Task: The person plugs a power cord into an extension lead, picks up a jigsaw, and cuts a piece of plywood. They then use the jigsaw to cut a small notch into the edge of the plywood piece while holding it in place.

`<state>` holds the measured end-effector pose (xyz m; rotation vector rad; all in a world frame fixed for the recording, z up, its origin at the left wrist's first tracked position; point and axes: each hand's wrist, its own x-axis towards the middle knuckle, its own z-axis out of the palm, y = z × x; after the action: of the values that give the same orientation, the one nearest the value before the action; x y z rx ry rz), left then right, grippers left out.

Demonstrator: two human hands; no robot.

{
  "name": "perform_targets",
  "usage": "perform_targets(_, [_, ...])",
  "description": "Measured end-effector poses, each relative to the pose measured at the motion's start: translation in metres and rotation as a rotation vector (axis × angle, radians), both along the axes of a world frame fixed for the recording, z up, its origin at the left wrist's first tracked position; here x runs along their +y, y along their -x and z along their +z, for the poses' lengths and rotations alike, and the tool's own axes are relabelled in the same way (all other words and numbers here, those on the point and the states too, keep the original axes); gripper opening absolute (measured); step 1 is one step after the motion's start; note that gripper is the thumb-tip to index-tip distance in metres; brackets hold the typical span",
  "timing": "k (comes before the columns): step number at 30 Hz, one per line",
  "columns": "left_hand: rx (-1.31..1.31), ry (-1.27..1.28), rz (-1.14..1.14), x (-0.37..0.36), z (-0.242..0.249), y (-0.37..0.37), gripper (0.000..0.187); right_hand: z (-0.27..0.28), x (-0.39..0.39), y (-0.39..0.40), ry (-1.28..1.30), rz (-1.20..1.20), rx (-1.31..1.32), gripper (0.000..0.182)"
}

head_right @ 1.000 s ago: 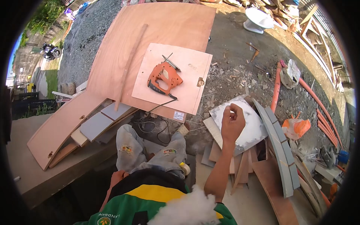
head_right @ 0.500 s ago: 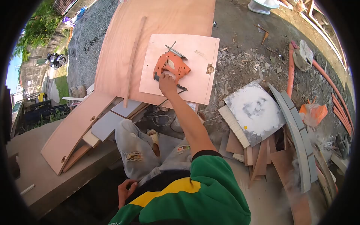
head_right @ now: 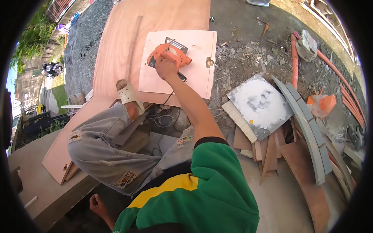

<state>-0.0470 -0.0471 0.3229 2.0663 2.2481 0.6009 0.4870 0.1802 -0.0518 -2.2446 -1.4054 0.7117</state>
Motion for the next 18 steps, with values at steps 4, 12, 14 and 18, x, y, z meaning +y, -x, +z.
perform_targets(4, [-0.075, -0.011, -0.104, 0.056, -0.005, 0.003, 0.02, 0.053, -0.042, -0.022, -0.233, -0.214, 0.194, 0.04])
perform_targets(12, [-0.01, -0.202, -0.585, 0.249, 0.021, -0.142, 0.015, 0.139, -0.229, 0.023, -0.492, -0.87, 0.591, 0.035])
perform_targets(14, [0.017, -0.233, -0.78, 0.305, 0.022, -0.208, 0.016, 0.147, -0.26, 0.04, -0.508, -0.968, 0.583, 0.032])
perform_targets(18, [0.176, -0.035, -1.127, 0.379, 0.003, -0.373, 0.023, 0.157, -0.309, 0.062, -0.461, -1.127, 0.662, 0.032])
